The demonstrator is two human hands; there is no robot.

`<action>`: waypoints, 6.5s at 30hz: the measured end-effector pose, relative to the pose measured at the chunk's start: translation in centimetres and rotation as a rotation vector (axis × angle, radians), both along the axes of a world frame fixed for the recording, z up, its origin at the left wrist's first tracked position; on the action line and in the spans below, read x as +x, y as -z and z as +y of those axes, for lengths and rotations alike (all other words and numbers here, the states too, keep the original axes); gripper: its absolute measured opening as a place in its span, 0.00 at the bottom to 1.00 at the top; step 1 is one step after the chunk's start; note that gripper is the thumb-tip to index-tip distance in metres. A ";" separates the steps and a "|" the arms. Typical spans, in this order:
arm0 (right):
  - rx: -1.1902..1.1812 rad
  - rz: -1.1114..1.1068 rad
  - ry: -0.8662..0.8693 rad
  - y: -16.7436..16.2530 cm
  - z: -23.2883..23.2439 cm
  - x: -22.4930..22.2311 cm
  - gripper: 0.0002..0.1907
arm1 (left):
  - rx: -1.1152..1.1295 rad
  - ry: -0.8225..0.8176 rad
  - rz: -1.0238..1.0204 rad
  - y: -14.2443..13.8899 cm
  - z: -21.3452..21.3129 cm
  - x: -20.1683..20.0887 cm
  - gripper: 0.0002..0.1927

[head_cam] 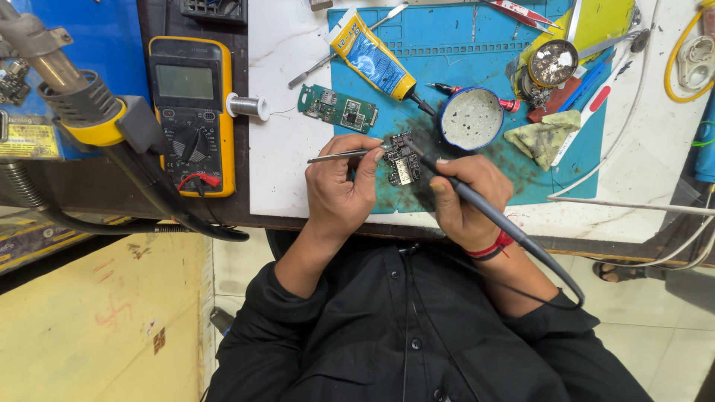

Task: The person uses a soldering iron and tweezers to apply solder to multiple points on a small circuit board. The person holds the board steady with one hand while applying heat and solder with the other, working methodically across different components.

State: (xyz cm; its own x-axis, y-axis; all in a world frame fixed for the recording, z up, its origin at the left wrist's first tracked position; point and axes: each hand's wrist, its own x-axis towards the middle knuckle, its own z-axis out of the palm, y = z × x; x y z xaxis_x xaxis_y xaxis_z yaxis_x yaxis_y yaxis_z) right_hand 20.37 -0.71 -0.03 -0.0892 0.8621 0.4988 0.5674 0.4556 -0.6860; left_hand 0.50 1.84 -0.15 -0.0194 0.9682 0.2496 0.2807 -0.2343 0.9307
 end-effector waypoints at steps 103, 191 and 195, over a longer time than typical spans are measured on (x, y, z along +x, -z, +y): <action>-0.065 0.007 -0.023 -0.3 0.0 -0.1 0.06 | 0.014 0.011 -0.012 -0.3 0.2 0.2 0.04; -0.059 0.022 -0.019 -0.7 0.1 -0.4 0.04 | -0.006 0.003 -0.004 -0.3 0.0 0.2 0.03; -0.057 0.022 -0.022 -0.7 0.1 -0.3 0.04 | -0.010 0.001 -0.002 -0.3 0.0 0.2 0.04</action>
